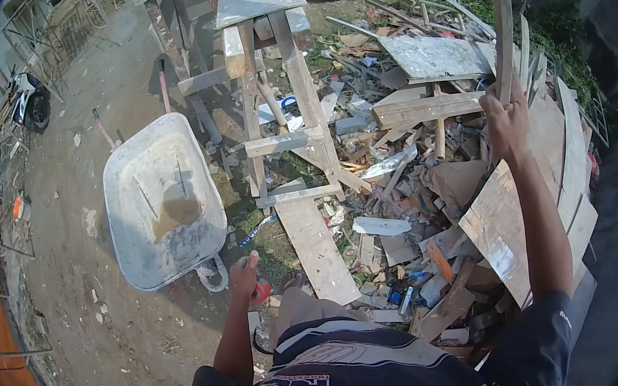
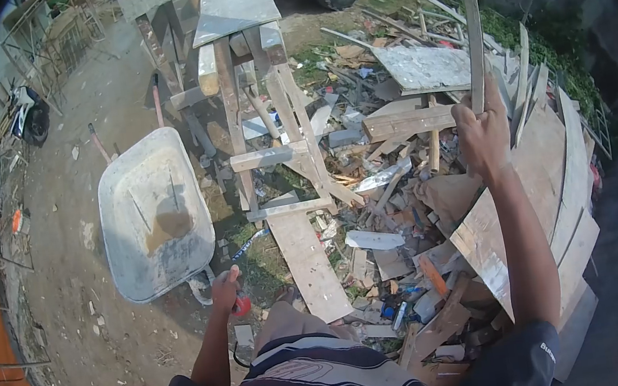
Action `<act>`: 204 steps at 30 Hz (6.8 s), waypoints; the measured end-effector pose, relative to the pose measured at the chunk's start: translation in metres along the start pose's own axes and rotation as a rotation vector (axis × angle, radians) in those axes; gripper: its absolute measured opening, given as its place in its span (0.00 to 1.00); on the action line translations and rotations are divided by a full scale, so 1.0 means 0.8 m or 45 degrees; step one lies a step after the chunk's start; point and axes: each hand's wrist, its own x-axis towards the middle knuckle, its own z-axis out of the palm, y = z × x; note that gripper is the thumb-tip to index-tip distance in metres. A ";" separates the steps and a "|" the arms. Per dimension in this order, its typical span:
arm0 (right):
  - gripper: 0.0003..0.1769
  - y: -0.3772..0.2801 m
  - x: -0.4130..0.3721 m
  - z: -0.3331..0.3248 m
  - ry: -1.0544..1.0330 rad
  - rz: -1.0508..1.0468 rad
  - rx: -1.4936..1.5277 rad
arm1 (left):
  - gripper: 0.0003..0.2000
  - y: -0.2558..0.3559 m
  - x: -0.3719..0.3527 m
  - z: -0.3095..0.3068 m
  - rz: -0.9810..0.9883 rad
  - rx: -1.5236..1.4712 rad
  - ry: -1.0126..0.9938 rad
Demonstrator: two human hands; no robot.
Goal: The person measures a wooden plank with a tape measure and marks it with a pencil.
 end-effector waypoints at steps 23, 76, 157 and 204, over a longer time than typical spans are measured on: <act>0.46 0.032 -0.072 -0.064 -0.357 0.133 -0.517 | 0.24 -0.004 -0.017 0.046 -0.048 -0.033 -0.077; 0.45 0.004 -0.027 -0.050 -0.465 0.004 -0.614 | 0.24 -0.053 -0.052 0.037 -0.054 0.059 -0.079; 0.16 0.108 -0.508 -0.008 0.105 1.909 1.063 | 0.29 0.272 -0.064 0.105 0.416 -0.557 -1.054; 0.35 -0.056 -0.513 0.163 -0.265 0.479 -0.149 | 0.18 0.216 -0.124 0.164 0.174 -0.557 -0.549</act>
